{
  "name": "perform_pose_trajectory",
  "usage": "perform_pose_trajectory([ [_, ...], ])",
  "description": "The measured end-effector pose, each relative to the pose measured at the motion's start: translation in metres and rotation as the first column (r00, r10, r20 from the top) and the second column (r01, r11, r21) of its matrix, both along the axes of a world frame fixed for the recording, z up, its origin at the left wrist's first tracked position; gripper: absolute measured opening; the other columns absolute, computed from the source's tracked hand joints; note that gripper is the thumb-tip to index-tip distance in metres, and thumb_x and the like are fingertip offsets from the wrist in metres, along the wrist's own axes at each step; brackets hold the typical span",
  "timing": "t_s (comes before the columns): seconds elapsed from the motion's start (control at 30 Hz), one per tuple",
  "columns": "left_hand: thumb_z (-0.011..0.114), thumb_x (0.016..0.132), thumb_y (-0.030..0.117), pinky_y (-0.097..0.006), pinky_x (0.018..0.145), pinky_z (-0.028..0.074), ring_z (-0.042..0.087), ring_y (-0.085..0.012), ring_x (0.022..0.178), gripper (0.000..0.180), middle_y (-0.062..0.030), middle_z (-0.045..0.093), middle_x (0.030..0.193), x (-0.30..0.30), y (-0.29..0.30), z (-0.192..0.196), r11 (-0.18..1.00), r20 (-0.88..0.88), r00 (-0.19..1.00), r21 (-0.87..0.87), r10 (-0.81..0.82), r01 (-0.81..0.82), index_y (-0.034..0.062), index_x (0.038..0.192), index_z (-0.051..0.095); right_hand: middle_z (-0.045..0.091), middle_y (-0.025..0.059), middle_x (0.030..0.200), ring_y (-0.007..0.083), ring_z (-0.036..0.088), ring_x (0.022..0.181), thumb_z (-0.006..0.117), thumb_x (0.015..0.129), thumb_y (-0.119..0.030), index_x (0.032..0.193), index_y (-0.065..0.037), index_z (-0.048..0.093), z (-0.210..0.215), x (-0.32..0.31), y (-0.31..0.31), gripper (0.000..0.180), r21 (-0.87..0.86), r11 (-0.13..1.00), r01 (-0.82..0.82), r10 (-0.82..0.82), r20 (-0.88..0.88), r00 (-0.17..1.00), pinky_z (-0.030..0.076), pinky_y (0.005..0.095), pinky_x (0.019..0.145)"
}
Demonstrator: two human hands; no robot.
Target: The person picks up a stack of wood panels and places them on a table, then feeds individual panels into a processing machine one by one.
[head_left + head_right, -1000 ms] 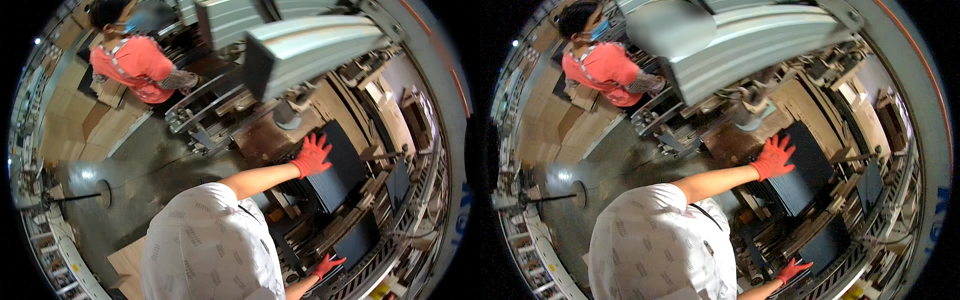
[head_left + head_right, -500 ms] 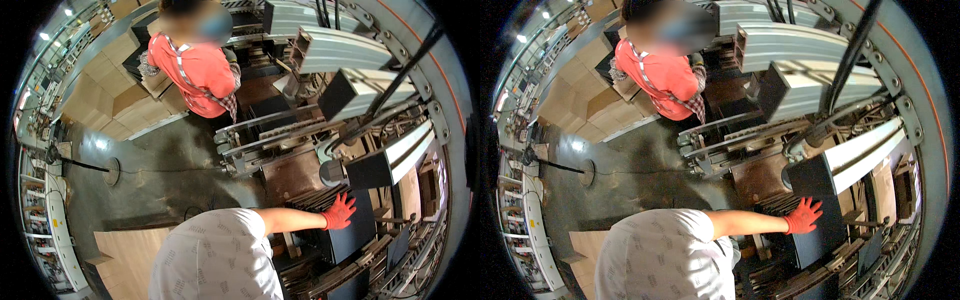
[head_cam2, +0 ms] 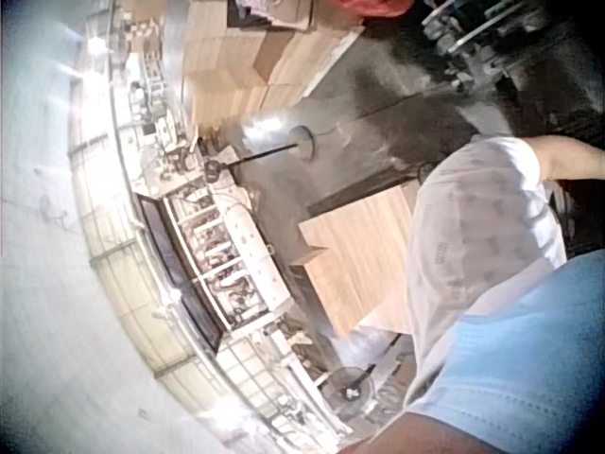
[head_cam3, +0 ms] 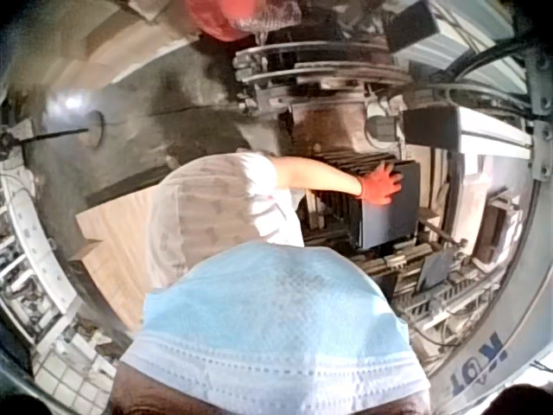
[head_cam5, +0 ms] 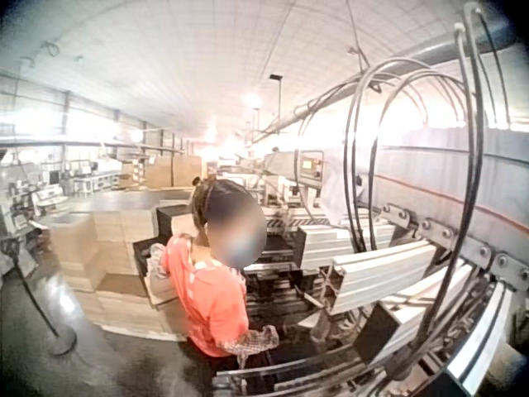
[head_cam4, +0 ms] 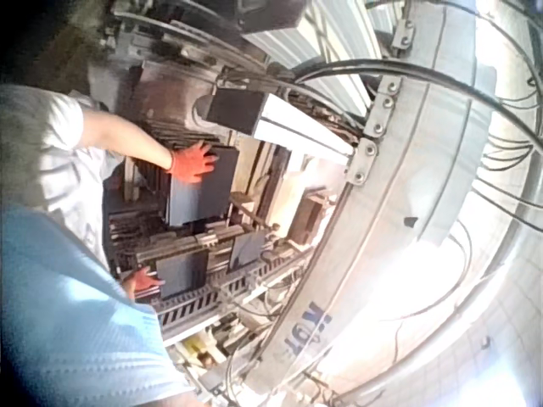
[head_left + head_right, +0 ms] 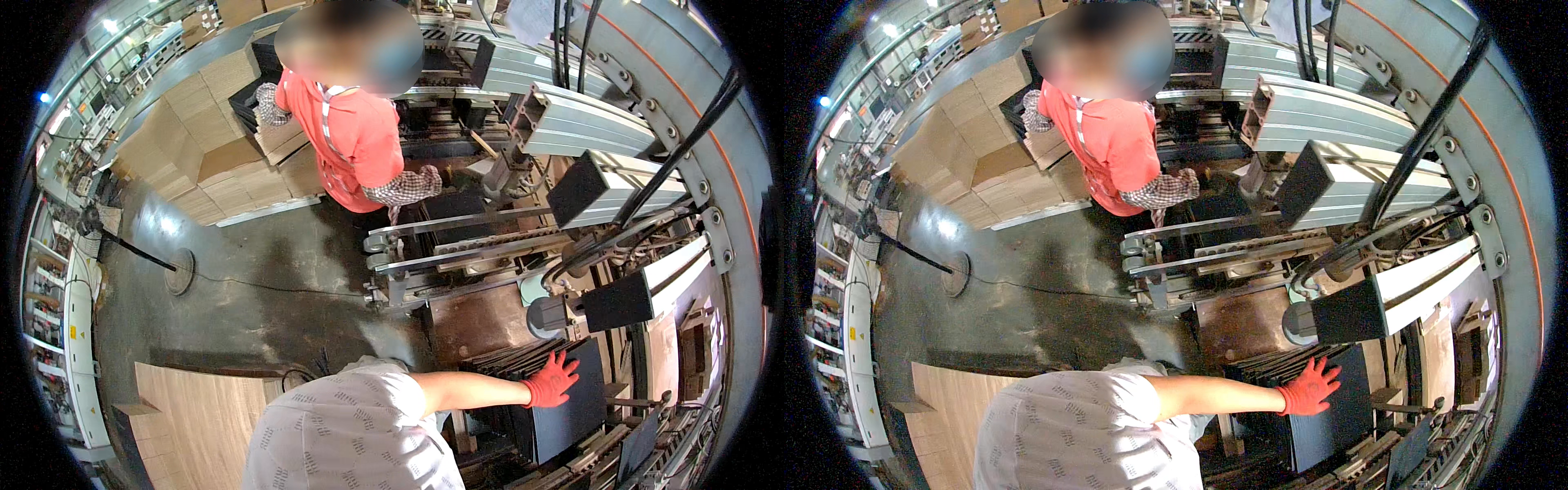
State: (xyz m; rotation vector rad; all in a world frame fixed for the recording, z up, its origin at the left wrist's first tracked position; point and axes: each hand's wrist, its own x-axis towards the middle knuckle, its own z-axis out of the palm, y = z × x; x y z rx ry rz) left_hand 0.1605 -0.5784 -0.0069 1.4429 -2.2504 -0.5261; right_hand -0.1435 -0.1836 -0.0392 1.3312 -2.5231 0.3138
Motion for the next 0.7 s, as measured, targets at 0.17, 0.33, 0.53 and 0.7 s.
perform_pose_trajectory([
  [0.17, 0.058, 0.086, 0.048, -0.065, 0.104, 0.03, 0.032, -0.0495, 0.134, 0.064, -0.0176, 0.034, 0.153, 0.004, -0.002, 0.005, 1.0, -0.01, 1.0, 0.021, -0.013, 0.013, 0.0106, 0.138, 0.053, 0.055, 0.0316, 0.125, 0.0438, 0.055, 0.113, 0.076, 0.078, -0.039, 0.153, -0.002, 0.01, -0.004, 0.002, -0.009, 0.106, -0.007, 1.0, -0.019, 0.019, -0.005, 1.0, 0.049, 0.0451, 0.095],
  [0.33, 0.057, 0.087, 0.048, -0.063, 0.104, 0.029, 0.032, -0.0492, 0.134, 0.064, -0.0163, 0.035, 0.152, 0.001, 0.003, 0.007, 1.0, -0.008, 1.0, -0.011, -0.006, 0.006, 0.0112, 0.139, 0.053, 0.056, 0.0311, 0.124, 0.0432, 0.056, 0.112, 0.074, 0.078, -0.041, 0.152, -0.001, 0.011, -0.014, 0.006, -0.015, 0.105, -0.031, 0.999, -0.031, 0.03, -0.012, 0.999, 0.048, 0.0448, 0.095],
  [0.53, 0.057, 0.087, 0.049, -0.062, 0.103, 0.03, 0.033, -0.0489, 0.133, 0.065, -0.0168, 0.034, 0.153, 0.003, 0.001, 0.012, 1.0, 0.028, 0.999, 0.01, -0.021, 0.021, 0.0105, 0.139, 0.052, 0.057, 0.0305, 0.123, 0.0425, 0.056, 0.11, 0.073, 0.079, -0.043, 0.151, 0.0, 0.013, -0.026, 0.013, -0.021, 0.104, -0.05, 0.998, -0.028, 0.027, -0.009, 1.0, 0.048, 0.0444, 0.095],
  [0.7, 0.058, 0.086, 0.048, -0.063, 0.102, 0.031, 0.033, -0.0498, 0.132, 0.065, -0.0171, 0.035, 0.152, 0.002, 0.001, 0.006, 1.0, -0.008, 1.0, 0.007, -0.016, 0.016, 0.0101, 0.138, 0.053, 0.057, 0.03, 0.121, 0.0419, 0.056, 0.109, 0.072, 0.079, -0.046, 0.151, 0.0, 0.015, -0.026, 0.017, -0.018, 0.103, -0.043, 0.999, -0.021, 0.021, -0.01, 1.0, 0.048, 0.0441, 0.094],
])
